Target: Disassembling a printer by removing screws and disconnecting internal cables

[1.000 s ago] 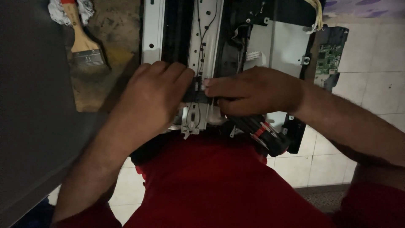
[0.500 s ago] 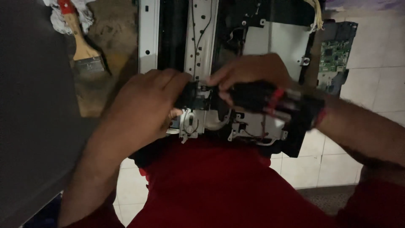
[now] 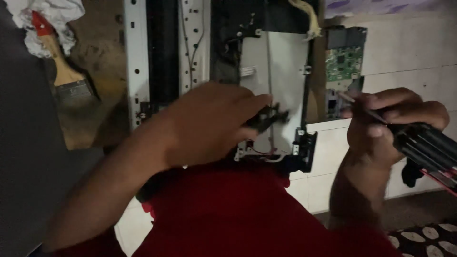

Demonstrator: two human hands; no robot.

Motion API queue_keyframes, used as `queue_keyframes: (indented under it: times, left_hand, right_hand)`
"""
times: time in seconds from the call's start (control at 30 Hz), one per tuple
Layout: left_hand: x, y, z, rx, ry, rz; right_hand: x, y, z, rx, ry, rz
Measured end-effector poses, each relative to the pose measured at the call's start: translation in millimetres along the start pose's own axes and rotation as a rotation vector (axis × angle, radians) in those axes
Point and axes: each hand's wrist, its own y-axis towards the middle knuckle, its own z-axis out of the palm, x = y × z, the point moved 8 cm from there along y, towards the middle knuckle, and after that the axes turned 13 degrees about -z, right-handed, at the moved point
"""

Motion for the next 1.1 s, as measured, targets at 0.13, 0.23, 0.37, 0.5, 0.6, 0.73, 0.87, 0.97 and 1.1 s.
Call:
queue_keyframes:
  times: [0.13, 0.23, 0.37, 0.5, 0.6, 0.73, 0.87, 0.97, 1.1]
  left_hand:
    - [-10, 37, 18, 0.048, 0.009, -0.126]
    - [-10, 58, 29, -0.088, 0.029, -0.063]
    - [-17, 49, 8, -0.190, -0.078, -0.121]
    - [-15, -3, -18, -0.310, -0.155, -0.122]
    - [-21, -65, -41, -0.420, -0.153, -0.073]
    - [9, -129, -34, -0.617, -0.156, -0.067]
    - [42, -176, -25, -0.715, -0.293, -0.209]
    - [64, -195, -18, -0.758, -0.280, -0.285]
    - [66, -202, -24, -0.819, -0.238, -0.255]
  right_hand:
    - [-3, -20, -29, -0.054, 0.152, 0.004]
    - [-1, -34, -38, -0.130, 0.159, 0.041]
    - [4, -34, -33, -0.099, 0.165, 0.056]
    - [18, -23, -8, -0.050, 0.058, 0.048]
    - [26, -15, 16, 0.112, 0.083, 0.092]
    - [33, 0, 39, 0.160, 0.108, 0.184]
    - [33, 4, 50, 0.293, 0.132, 0.205]
    - [36, 8, 57, 0.323, 0.116, 0.274]
    - [36, 11, 57, 0.293, 0.127, 0.408]
